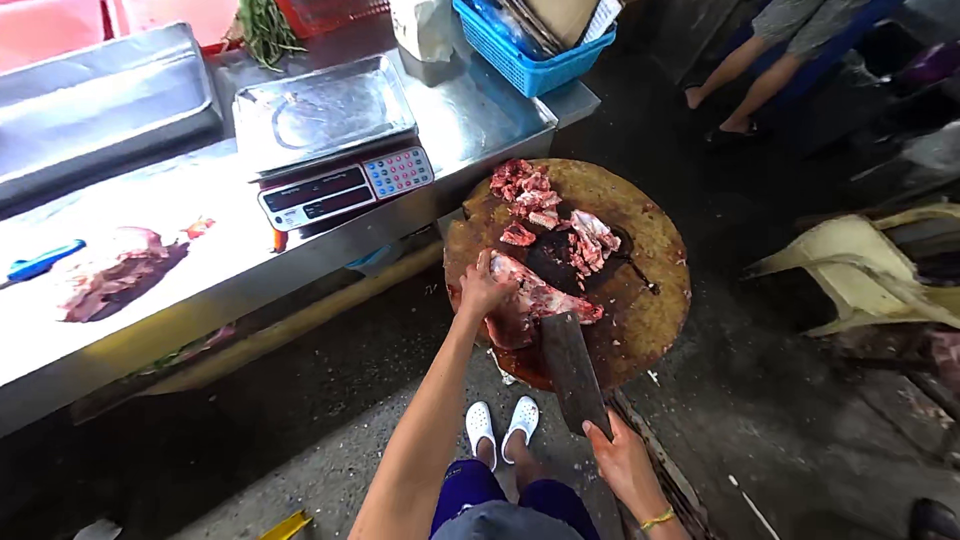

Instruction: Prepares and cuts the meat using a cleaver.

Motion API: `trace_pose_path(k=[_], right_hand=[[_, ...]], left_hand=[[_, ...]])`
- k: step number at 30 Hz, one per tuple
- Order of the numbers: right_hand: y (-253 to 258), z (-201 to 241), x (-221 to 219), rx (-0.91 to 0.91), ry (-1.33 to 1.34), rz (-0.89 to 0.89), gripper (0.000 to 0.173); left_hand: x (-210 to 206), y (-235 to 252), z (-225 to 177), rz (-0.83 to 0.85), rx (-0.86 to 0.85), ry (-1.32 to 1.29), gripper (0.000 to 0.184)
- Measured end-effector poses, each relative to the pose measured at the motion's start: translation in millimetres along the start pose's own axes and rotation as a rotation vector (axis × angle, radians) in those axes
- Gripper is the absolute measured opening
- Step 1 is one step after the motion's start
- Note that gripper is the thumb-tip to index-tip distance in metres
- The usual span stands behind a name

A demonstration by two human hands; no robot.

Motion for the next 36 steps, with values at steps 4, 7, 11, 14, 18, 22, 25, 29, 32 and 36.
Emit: trace_pose_path(k=[4, 7, 11, 14, 18, 22, 25, 29, 32, 36], right_hand=[[-26, -42, -4, -0.015, 0.047, -0.172, 0.045], [-34, -71, 0, -0.027, 0.047, -0.254, 0.043], [-33, -94, 10, -0.02, 0.0, -0.24, 0.048], [-39, -97, 18, 0.022, -0.014, -0.23, 0.045], [-67, -95, 37, 0.181, 0.044, -0.283, 0.046], [-91, -68, 65, 0.533, 0.139, -0.51, 0.047], [-90, -62, 65, 0.664, 0.165, -0.596, 0.051], [-44, -84, 45, 0.2, -0.145, -0.228, 0.047], [-28, -95, 45, 0.102, -0.14, -0.144, 0.044], [-71, -68, 73, 0.429, 0.04, -0.45, 0.044]], left_hand=[[-46, -33, -17, -0.051, 0.048, -0.047, 0.106], [-80, -55, -32, -0.065, 0.071, -0.06, 0.108], [-115, -65, -40, -0.162, 0.018, -0.027, 0.105], [-128, -73, -36, -0.195, -0.015, 0.035, 0.109], [-138, -78, -25, -0.218, -0.059, 0.018, 0.101], [-138, -78, -22, -0.251, -0.143, -0.09, 0.077], [-138, -76, -21, -0.26, -0.141, -0.125, 0.07], [-137, -75, -27, -0.238, -0.048, -0.08, 0.074], [-134, -76, -41, -0.238, -0.002, -0.024, 0.076], [-141, -80, -37, -0.276, -0.019, -0.051, 0.076]])
Point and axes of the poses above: each hand's wrist, its own y-axis towards the middle knuckle, its own x-axis out of the back of the hand, z = x × y, the point moved 3 cm from there along y, towards the middle knuckle, and after that the axes turned 11 degrees about z, right-handed, at the moved point
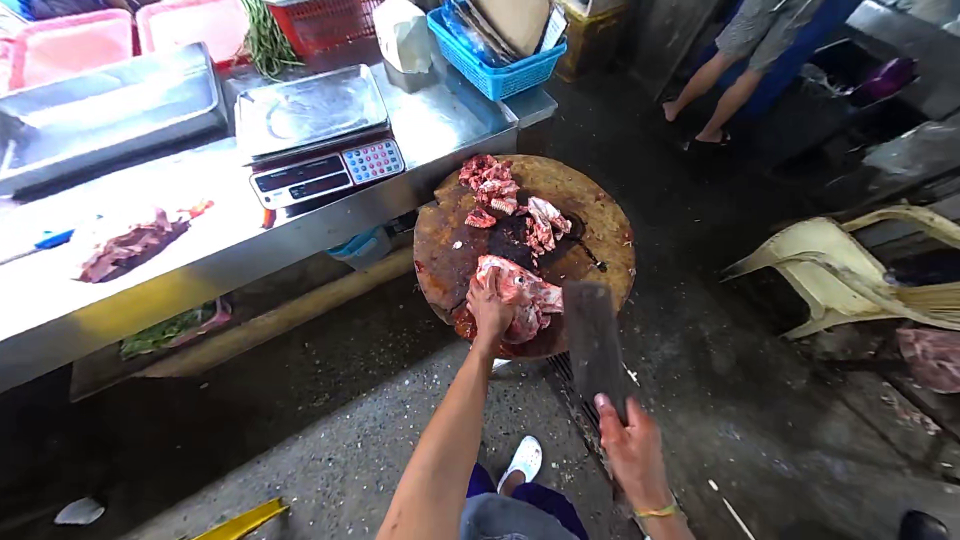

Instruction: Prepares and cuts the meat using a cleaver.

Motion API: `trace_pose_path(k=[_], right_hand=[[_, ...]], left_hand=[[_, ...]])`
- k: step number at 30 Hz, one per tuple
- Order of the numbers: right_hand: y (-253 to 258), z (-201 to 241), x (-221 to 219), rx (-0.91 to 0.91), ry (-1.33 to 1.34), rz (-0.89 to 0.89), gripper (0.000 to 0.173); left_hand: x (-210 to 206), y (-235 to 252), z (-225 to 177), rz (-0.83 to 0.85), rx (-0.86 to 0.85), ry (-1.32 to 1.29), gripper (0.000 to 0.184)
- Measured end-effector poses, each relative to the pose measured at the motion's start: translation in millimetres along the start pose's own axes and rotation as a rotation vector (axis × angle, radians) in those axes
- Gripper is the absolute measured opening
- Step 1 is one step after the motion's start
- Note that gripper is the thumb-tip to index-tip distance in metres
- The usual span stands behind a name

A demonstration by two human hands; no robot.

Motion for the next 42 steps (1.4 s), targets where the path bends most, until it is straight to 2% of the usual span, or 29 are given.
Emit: trace_pose_path(k=[2, 5, 7, 8, 9, 10, 12, 13, 14, 15, 17, 18, 22, 25, 28, 30, 32, 33, 38, 42], right_hand=[[0, 50, 33, 0.225, 0.226, -0.177, 0.036], [2, 120, 71, 0.593, 0.566, -0.374, 0.012], [4, 124, 60, 0.717, 0.679, -0.423, 0.014], [2, 104, 38, 0.662, 0.659, -0.425, 0.019], [-2, 72, 10, 0.504, 0.52, -0.396, 0.026], [-6, 36, -19, 0.25, 0.273, -0.271, 0.03], [-16, -15, -52, -0.302, -0.029, 0.198, 0.047], [-20, -27, -57, -0.442, -0.084, 0.317, 0.051], [-12, -28, -57, -0.461, -0.104, 0.341, 0.051], [-6, -29, -55, -0.436, -0.09, 0.322, 0.049], [-31, -34, -39, -0.435, -0.024, 0.266, 0.046], [-21, -28, -31, -0.387, 0.027, 0.21, 0.047], [9, 12, 1, -0.096, 0.201, -0.03, 0.044], [37, 36, 3, 0.074, 0.262, -0.131, 0.048], [59, 37, -19, 0.086, 0.161, -0.108, 0.044], [71, 32, -40, -0.044, 0.029, 0.031, 0.044], [79, 21, -60, -0.215, -0.118, 0.236, 0.046], [79, 14, -68, -0.224, -0.158, 0.26, 0.046], [73, 3, -52, 0.002, -0.139, 0.083, 0.039], [65, 18, -37, 0.225, -0.007, -0.092, 0.043]], left_hand=[[-1, -2, 0, -0.037, -0.025, 0.003, 0.075], [-1, -1, -1, -0.045, -0.03, 0.009, 0.073], [-3, -1, 2, -0.044, -0.019, 0.003, 0.072], [-3, 0, 3, -0.045, -0.019, -0.001, 0.072], [-2, 2, 3, -0.045, -0.022, -0.004, 0.073], [0, 4, 2, -0.038, -0.023, -0.004, 0.074], [0, -1, 4, -0.001, -0.013, 0.016, 0.076], [-4, -4, 5, 0.009, -0.026, 0.029, 0.078], [3, 4, -2, -0.004, -0.042, 0.03, 0.079], [11, 11, -7, -0.024, -0.053, 0.025, 0.078], [-1, -5, 6, 0.016, -0.03, 0.012, 0.075], [0, 2, 4, 0.013, -0.043, -0.019, 0.075], [4, 3, 7, 0.041, -0.093, -0.078, 0.073], [3, 10, 8, 0.098, -0.168, -0.071, 0.067], [-1, 14, 12, 0.131, -0.185, -0.061, 0.061], [-1, 18, 16, 0.148, -0.181, -0.073, 0.064], [-1, 20, 19, 0.171, -0.158, -0.056, 0.069], [-1, 21, 21, 0.19, -0.156, -0.043, 0.073], [12, 17, 22, 0.397, -0.181, 0.026, 0.124], [22, 20, 22, 0.482, -0.256, -0.021, 0.123]])
Point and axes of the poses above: each hand's wrist, its own y-axis towards the middle knuckle, its own x-axis out of the back of the hand, z = x × y, the point moved 3 cm from there along y, towards the middle knuckle, and after that the axes turned 11 degrees about z, right-handed, at the moved point
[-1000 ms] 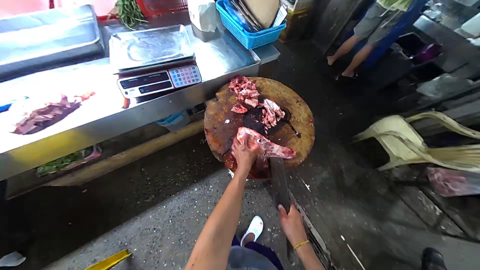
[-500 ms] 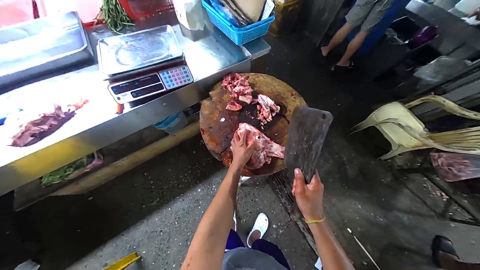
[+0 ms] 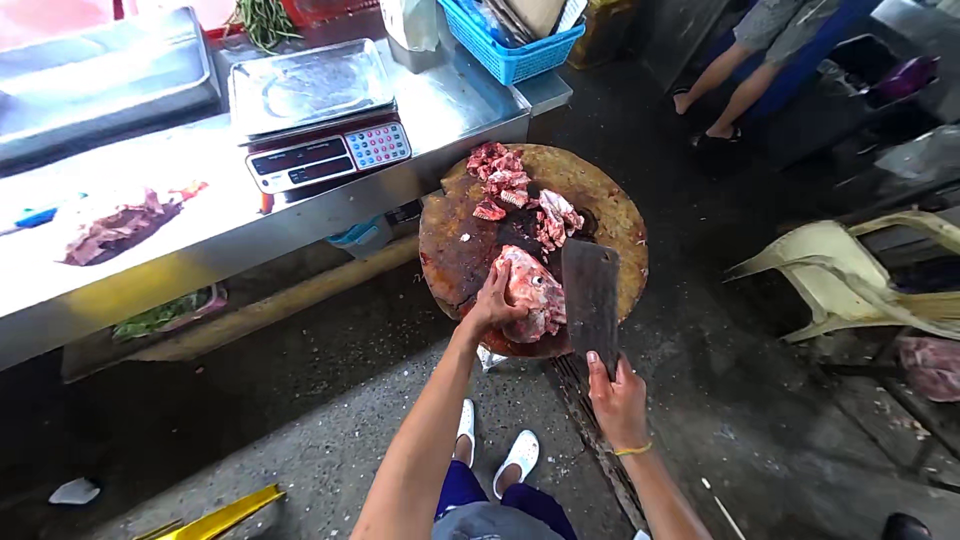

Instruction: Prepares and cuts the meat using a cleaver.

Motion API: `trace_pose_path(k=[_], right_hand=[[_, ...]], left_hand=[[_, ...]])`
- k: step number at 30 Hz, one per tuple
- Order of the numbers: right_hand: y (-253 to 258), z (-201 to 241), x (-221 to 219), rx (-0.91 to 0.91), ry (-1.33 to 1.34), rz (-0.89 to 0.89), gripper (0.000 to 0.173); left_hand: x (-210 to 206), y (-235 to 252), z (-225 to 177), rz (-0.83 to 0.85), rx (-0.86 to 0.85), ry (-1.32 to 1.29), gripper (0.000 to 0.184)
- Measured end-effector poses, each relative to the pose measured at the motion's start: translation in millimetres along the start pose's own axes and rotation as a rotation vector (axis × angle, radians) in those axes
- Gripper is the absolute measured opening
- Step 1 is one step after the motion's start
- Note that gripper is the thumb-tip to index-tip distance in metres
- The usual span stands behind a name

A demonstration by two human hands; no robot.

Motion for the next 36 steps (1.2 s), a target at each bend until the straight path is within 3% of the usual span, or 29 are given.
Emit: trace_pose_path(k=[3, 7, 10, 15, 18, 22, 24, 27, 32, 36], right_hand=[[5, 7, -4, 0.054, -0.014, -0.02, 0.045], [17, 0, -18, -0.239, -0.212, 0.333, 0.043], [17, -8, -13, -0.285, -0.244, 0.396, 0.041], [17, 7, 6, -0.239, -0.192, 0.359, 0.038], [24, 32, 21, -0.173, -0.123, 0.299, 0.041], [41, 65, 24, -0.067, -0.112, 0.24, 0.046], [46, 68, 14, -0.111, -0.218, 0.313, 0.043], [46, 43, -12, -0.279, -0.402, 0.509, 0.048], [37, 14, -22, -0.287, -0.302, 0.439, 0.05], [38, -1, -23, -0.347, -0.162, 0.38, 0.047]], left_hand=[[3, 2, -3, 0.033, -0.035, -0.058, 0.12], [2, 0, 2, 0.005, -0.084, -0.147, 0.124], [-1, -5, 0, -0.043, -0.081, -0.223, 0.123], [4, 2, 2, -0.217, -0.031, -0.544, 0.079], [8, 10, 5, -0.176, 0.017, -0.533, 0.067], [6, 2, 8, -0.1, -0.034, -0.544, 0.086], [6, -1, 14, -0.072, -0.04, -0.499, 0.099], [6, -1, 16, -0.059, -0.035, -0.414, 0.103], [-20, -3, -5, -0.24, 0.089, -0.108, 0.12], [-42, -12, -13, -0.284, 0.051, -0.043, 0.122]])
Point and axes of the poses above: each hand's wrist, its own y-axis towards the middle knuckle, its own x-axis out of the back of the hand, z = x × y, the point moved 3 cm from there along y, towards the middle knuckle, and after that the axes turned 11 degrees about z, right-handed, at the moved point
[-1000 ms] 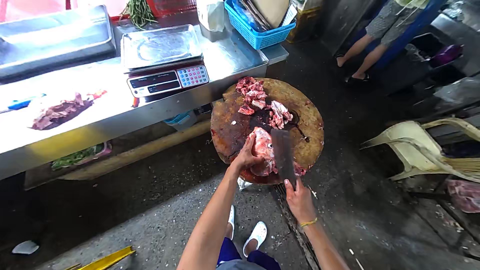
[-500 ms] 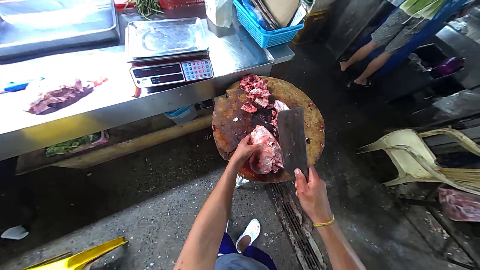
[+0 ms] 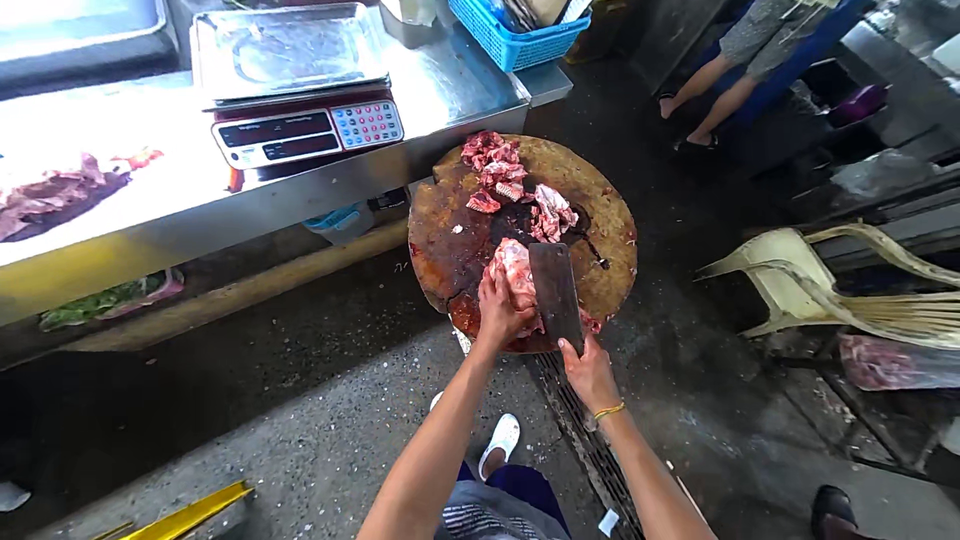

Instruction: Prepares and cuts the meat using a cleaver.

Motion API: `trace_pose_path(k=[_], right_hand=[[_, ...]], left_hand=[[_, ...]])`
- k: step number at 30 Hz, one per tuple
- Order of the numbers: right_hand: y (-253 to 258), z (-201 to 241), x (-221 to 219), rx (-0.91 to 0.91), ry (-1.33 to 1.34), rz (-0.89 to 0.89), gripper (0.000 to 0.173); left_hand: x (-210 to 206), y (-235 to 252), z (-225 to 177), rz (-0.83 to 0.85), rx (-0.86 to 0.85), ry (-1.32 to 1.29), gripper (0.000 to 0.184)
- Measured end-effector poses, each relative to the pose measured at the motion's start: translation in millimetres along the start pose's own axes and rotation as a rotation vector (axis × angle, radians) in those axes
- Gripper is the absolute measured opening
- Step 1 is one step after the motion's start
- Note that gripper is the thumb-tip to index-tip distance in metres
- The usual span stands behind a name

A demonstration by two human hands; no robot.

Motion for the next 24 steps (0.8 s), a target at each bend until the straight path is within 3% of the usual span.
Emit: trace_pose_path(k=[4, 8, 13, 21, 24], right_hand=[[-8, -9, 0, 0.197, -0.002, -0.219, 0.038], [-24, -17, -3, 0.37, 0.012, -0.373, 0.042], [-8, -31, -29, 0.199, -0.042, -0.113, 0.037], [-9, -24, -18, 0.17, -0.096, -0.035, 0.036], [-10, -24, -12, 0.204, -0.099, -0.057, 0.037]], left_hand=[[7, 1, 9, 0.098, -0.019, -0.075, 0.128], [20, -6, 14, 0.189, -0.038, -0.171, 0.133], [22, -6, 12, 0.209, -0.023, -0.134, 0.129], [21, 1, 8, 0.218, 0.043, -0.115, 0.124], [24, -3, 11, 0.238, 0.027, -0.111, 0.112]])
Point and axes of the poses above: each hand's wrist, its own y-axis towards the middle knuckle, its own x-axis out of the back of the hand, z = x × y, the point moved 3 cm from there along y, towards the middle knuckle, and after that the axes turned 11 degrees about z, right-handed, at the moved point
